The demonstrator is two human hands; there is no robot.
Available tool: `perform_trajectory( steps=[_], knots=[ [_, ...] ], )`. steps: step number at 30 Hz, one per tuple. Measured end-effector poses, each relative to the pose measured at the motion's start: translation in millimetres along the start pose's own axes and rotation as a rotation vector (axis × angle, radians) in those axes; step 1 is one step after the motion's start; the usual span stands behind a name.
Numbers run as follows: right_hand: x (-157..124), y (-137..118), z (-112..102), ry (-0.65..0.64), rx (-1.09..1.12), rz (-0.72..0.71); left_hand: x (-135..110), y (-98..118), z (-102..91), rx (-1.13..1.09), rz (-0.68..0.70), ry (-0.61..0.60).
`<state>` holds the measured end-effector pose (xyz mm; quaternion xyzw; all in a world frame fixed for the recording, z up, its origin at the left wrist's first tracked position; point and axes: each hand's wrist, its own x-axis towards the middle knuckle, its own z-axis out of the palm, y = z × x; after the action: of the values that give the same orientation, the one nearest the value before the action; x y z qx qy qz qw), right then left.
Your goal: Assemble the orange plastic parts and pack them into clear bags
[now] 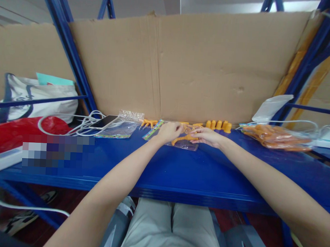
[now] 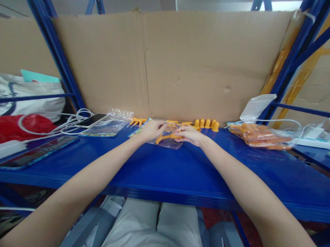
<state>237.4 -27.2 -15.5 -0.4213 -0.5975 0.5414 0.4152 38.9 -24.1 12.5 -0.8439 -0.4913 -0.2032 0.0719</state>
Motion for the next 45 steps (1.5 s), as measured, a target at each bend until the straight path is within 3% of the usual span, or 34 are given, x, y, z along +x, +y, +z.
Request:
perform_trajectory(
  steps=[3, 6, 11, 16, 21, 28, 37, 45],
  knots=[
    [1, 1, 1, 0.002, 0.019, -0.002, 3, -31, -13.3, 0.089, -0.319, 0.001],
    [1, 0, 2, 0.027, 0.032, 0.024, -1, -63, -21.1, 0.114, -0.526, -0.078],
    [0, 0, 3, 0.049, 0.040, 0.045, -8, -89, -19.2, 0.030, -0.560, -0.342],
    [2, 2, 0, 0.023, 0.031, 0.068, -1, -77, -11.5, -0.037, -0.459, -0.515],
    [-3, -1, -1, -0.031, 0.047, 0.053, 0, -54, -8.1, -0.294, -0.350, -0.526],
    [-7, -2, 2, -0.020, 0.020, 0.054, -2, -45, -8.5, -0.601, -0.399, -0.567],
    [-18, -6, 3, -0.162, -0.083, 0.116, 2, -56, -6.4, -0.714, -0.513, -0.569],
    [-16, -4, 14, -0.122, -0.151, 0.009, 2, -58, -4.6, -0.710, -0.523, -0.556]
  ],
)
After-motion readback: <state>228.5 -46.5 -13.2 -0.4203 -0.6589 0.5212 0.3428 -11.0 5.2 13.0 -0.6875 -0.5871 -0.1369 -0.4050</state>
